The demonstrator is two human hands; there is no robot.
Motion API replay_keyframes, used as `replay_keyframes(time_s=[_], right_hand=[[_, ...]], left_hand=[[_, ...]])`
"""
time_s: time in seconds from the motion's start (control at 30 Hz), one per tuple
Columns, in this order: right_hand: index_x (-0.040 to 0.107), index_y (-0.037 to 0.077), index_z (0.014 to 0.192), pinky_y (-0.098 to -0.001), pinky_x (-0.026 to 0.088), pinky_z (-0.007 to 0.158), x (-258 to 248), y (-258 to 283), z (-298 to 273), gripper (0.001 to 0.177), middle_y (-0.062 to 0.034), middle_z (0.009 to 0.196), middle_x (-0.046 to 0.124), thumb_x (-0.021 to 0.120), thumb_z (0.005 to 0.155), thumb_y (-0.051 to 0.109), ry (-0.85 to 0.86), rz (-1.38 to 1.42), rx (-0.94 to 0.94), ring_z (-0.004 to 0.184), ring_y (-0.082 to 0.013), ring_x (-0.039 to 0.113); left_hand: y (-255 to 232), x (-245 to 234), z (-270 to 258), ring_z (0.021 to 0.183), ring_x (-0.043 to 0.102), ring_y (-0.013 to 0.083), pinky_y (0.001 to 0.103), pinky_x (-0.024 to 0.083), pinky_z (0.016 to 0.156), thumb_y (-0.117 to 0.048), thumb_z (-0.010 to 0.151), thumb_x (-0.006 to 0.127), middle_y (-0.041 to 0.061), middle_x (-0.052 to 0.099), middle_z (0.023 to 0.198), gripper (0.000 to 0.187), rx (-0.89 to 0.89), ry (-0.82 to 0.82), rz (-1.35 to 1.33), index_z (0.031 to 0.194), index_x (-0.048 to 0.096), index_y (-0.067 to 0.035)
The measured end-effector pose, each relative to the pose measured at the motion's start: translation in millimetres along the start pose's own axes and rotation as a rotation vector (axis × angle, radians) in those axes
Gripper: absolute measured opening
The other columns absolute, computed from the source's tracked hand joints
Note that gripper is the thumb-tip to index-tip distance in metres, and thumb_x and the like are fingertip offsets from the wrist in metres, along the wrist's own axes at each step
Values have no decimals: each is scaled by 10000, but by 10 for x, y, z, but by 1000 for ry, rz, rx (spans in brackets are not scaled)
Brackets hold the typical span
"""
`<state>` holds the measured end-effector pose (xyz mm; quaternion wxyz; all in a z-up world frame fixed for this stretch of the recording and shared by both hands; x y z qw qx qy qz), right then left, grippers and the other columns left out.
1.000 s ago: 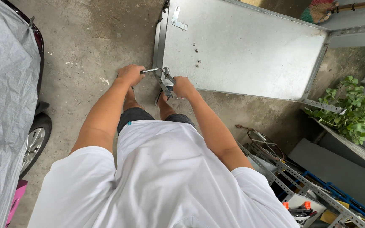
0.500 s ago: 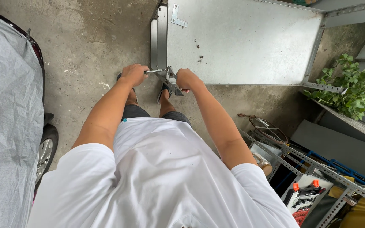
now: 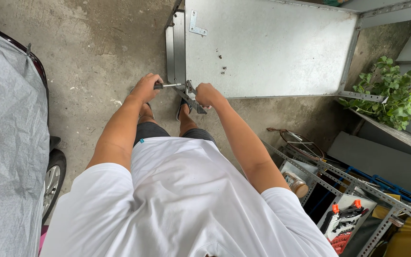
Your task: Assembling a metal shelving unit by attaching brackets and shelves using a screwdriver and a wrench.
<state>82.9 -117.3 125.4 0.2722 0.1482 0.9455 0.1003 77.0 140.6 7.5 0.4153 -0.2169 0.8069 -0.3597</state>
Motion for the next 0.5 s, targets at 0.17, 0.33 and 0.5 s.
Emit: replay_keyframes(time_s=[0.17, 0.33, 0.5], right_hand=[[694, -57, 658, -395, 588, 528, 13, 41, 72, 244, -180, 602, 694, 543, 833, 23, 23, -36, 10, 505, -276, 702], [689, -49, 620, -394, 593, 552, 72, 0, 117, 265, -187, 591, 689, 548, 829, 29, -4, -62, 4, 512, -284, 703], [659, -38, 717, -418, 612, 577, 90, -46, 83, 174, -191, 593, 686, 546, 817, 49, -12, -46, -19, 550, -315, 731]], left_hand=[[-218, -296, 20, 1113, 648, 302, 409, 530, 963, -112, 868, 794, 68, 693, 1160, 333, -42, -19, -8, 1187, 723, -176], [-82, -264, 43, 1108, 642, 300, 411, 526, 939, -137, 877, 789, 79, 691, 1163, 301, -15, 20, -73, 1168, 715, -137], [35, -220, 65, 1095, 624, 304, 414, 518, 938, -248, 883, 797, 106, 682, 1128, 288, 11, 43, -70, 1152, 759, -154]])
Point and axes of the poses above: each hand's wrist, its own z-axis towards the middle knuckle, its own x-axis out of the palm, y = z × x, the point moved 1 cm from there along z, towards the middle knuckle
